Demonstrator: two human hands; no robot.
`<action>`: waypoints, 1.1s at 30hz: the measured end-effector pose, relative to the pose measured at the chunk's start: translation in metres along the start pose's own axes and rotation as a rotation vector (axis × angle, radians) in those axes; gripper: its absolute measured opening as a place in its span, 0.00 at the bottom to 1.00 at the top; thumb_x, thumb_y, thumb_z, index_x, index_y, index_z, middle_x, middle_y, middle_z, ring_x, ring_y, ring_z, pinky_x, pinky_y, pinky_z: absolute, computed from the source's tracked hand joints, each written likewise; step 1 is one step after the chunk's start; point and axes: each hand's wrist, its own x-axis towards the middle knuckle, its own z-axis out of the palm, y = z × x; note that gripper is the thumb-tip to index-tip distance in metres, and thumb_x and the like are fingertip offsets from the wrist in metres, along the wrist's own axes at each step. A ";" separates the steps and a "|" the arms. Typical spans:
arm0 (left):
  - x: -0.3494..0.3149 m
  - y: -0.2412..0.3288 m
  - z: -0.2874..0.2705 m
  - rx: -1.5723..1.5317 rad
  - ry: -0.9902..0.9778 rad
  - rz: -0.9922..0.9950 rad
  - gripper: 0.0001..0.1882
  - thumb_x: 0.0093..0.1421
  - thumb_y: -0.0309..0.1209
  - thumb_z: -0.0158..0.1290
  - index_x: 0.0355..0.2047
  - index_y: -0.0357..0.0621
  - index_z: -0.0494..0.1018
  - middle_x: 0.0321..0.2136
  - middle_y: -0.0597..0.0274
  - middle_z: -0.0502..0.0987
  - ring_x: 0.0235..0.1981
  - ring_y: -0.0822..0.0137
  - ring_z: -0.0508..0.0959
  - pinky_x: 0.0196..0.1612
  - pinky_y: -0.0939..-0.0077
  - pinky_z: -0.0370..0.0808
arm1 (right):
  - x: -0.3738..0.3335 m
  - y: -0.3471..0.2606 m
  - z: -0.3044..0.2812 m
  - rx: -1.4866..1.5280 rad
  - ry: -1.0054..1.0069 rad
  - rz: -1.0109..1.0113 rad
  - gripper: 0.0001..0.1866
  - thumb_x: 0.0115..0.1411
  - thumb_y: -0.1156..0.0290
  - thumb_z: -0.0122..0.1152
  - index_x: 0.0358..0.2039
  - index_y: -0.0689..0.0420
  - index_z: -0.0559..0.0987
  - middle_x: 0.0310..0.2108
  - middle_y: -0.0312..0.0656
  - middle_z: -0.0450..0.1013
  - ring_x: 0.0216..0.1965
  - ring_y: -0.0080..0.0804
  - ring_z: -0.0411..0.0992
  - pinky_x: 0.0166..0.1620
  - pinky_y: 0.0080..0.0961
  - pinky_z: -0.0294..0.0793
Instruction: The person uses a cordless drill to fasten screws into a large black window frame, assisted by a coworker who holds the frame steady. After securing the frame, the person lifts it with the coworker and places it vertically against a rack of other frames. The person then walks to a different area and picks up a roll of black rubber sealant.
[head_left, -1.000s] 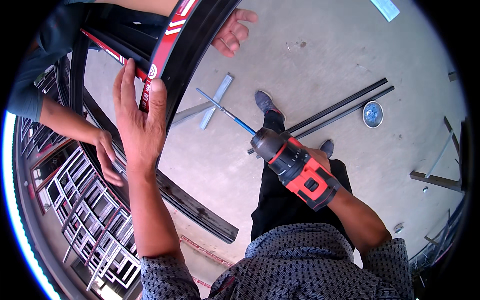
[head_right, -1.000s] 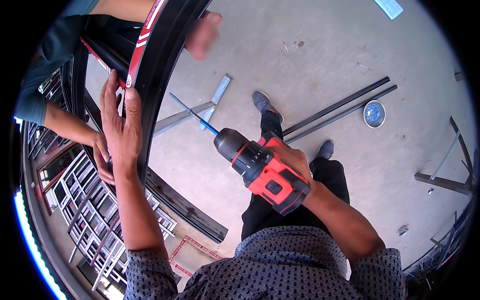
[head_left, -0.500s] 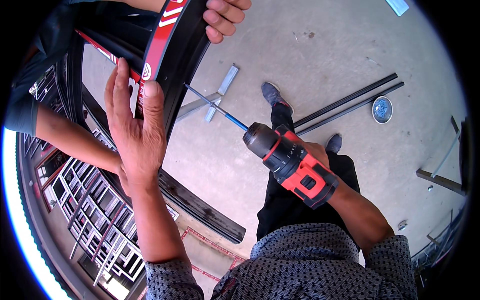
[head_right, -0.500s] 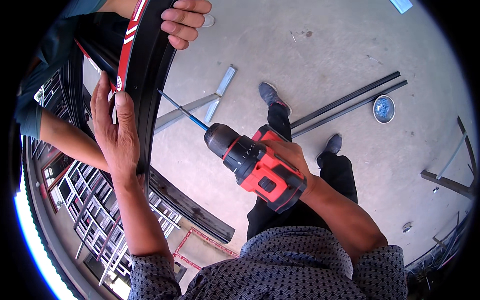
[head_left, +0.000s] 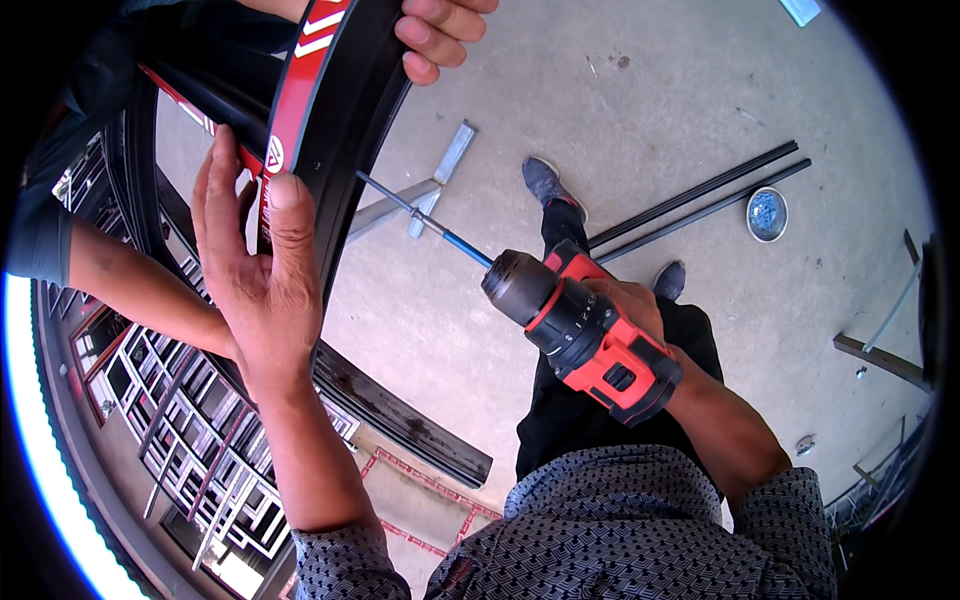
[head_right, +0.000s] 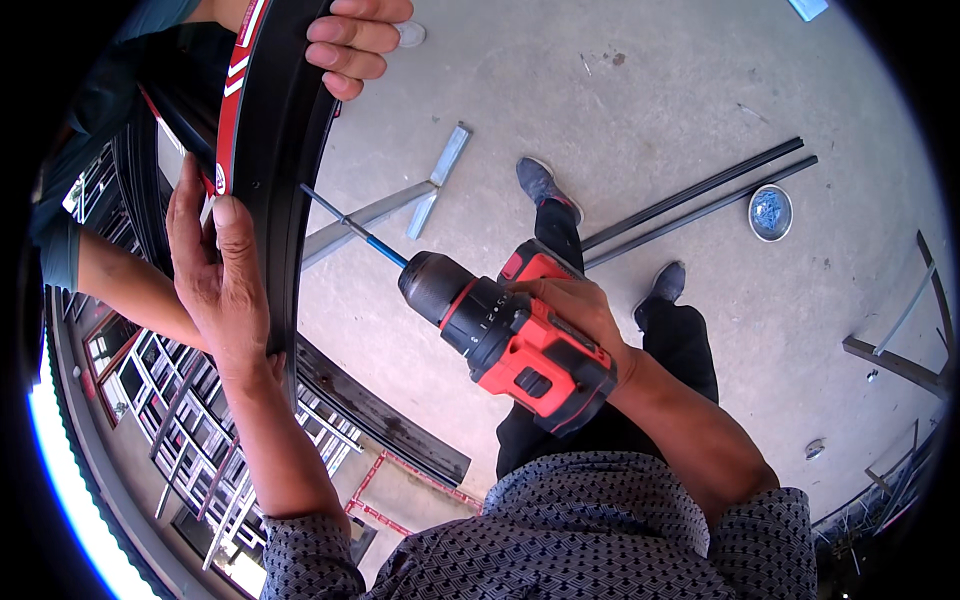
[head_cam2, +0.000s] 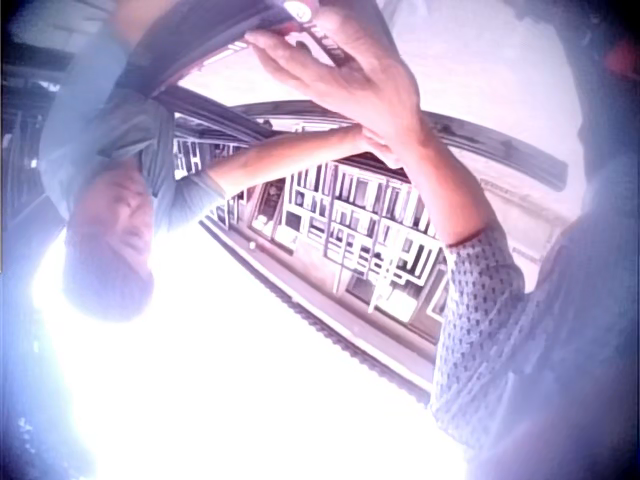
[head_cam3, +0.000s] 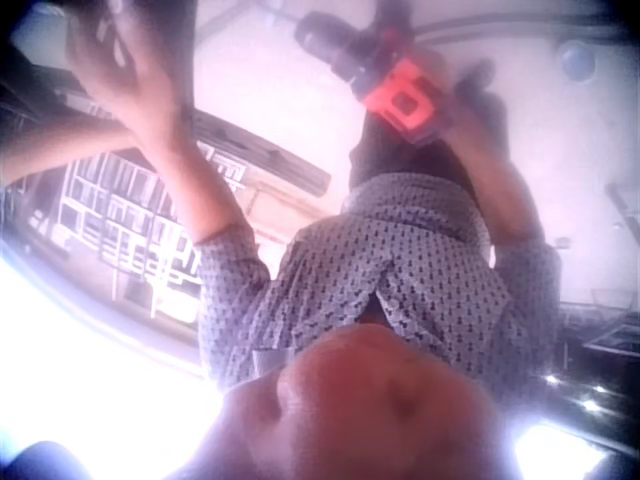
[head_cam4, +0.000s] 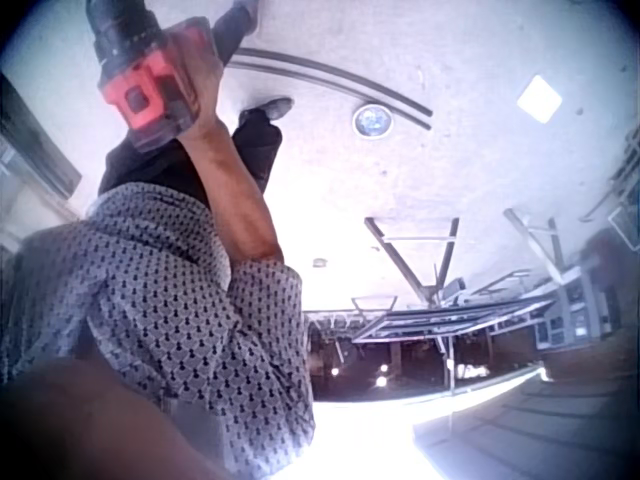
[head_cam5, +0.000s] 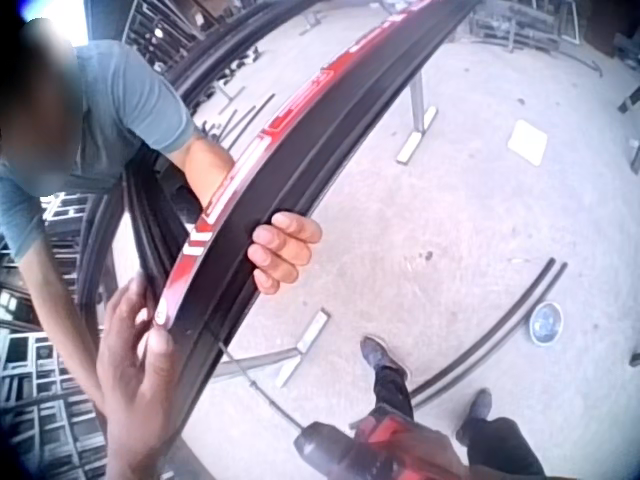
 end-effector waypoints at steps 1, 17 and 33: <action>0.001 0.001 -0.001 -0.022 -0.006 -0.034 0.37 0.69 0.46 0.59 0.68 0.33 0.64 0.61 0.43 0.70 0.61 0.57 0.73 0.60 0.64 0.73 | 0.004 -0.002 -0.001 -0.022 -0.001 -0.025 0.23 0.52 0.67 0.71 0.46 0.67 0.79 0.35 0.50 0.80 0.35 0.45 0.81 0.38 0.34 0.79; 0.035 0.007 -0.005 -0.339 -0.196 -0.412 0.32 0.75 0.57 0.43 0.47 0.35 0.76 0.36 0.58 0.80 0.38 0.74 0.76 0.48 0.81 0.72 | 0.005 -0.026 0.001 -0.193 0.020 0.059 0.20 0.47 0.67 0.74 0.39 0.63 0.80 0.29 0.43 0.78 0.29 0.38 0.80 0.34 0.30 0.78; 0.033 -0.025 0.000 -0.297 -0.184 -0.285 0.26 0.78 0.49 0.41 0.48 0.35 0.76 0.38 0.56 0.81 0.41 0.76 0.77 0.50 0.82 0.73 | 0.019 -0.017 0.003 -0.231 0.022 -0.013 0.17 0.44 0.69 0.76 0.31 0.62 0.78 0.23 0.44 0.76 0.23 0.39 0.78 0.30 0.29 0.78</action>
